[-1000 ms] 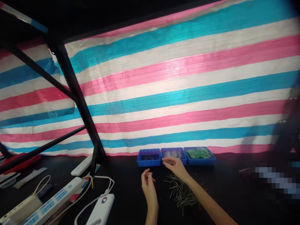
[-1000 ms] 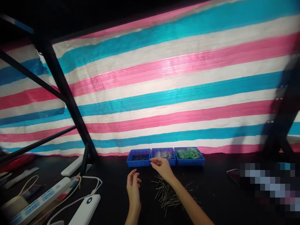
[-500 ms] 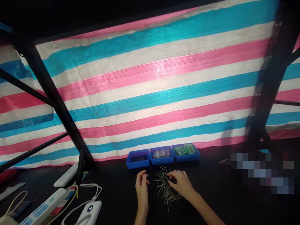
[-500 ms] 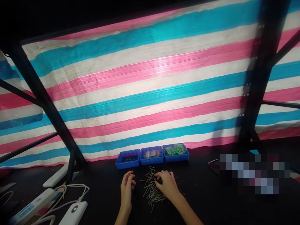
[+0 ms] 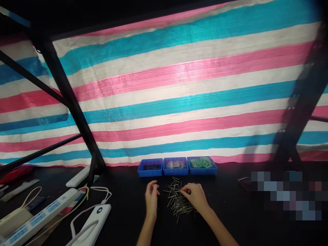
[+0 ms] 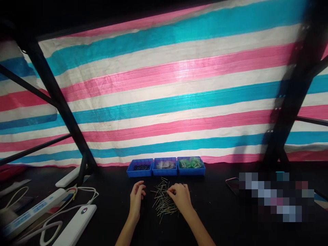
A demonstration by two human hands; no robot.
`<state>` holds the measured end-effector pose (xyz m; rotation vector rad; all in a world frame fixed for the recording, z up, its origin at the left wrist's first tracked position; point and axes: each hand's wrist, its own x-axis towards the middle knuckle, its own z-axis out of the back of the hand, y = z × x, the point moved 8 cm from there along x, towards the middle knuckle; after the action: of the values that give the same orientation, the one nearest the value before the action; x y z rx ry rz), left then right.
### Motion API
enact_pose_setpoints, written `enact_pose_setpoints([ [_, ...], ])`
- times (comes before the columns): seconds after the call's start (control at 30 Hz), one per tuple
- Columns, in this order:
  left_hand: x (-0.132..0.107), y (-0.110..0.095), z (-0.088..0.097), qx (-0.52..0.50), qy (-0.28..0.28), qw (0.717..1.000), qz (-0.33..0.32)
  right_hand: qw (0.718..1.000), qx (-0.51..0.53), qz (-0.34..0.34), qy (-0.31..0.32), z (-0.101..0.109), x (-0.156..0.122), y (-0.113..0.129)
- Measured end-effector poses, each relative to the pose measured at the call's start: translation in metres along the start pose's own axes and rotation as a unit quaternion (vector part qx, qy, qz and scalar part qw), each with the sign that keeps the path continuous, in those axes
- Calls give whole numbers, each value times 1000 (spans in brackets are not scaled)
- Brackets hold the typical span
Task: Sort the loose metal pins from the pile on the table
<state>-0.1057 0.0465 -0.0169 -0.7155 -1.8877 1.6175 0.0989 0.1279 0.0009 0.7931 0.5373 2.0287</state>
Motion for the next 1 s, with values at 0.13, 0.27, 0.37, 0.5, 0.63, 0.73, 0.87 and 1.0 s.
enact_pose_setpoints([
  [0.13,-2,-6,-6,11,19,1000,-17,997,73,9,-22,2,2,-1],
  [0.27,-7,-10,-19,30,69,997,-35,990,133,8,-46,4,4,0],
  [0.37,-13,-13,-32,46,120,990,-53,981,191,-2,-44,5,5,4],
  [0.5,-25,-14,-49,68,193,976,-73,956,293,-24,-9,3,6,11],
  [0.63,-34,-13,-58,81,235,965,-84,934,356,-36,27,-2,6,17],
  [0.73,-36,-11,-59,81,236,965,-86,931,361,-30,45,-4,4,21],
  [0.87,-32,-10,-54,69,213,971,-81,933,354,-39,45,-5,3,19],
  [1.0,-25,-8,-48,46,188,979,-63,938,338,-49,56,-10,2,16],
])
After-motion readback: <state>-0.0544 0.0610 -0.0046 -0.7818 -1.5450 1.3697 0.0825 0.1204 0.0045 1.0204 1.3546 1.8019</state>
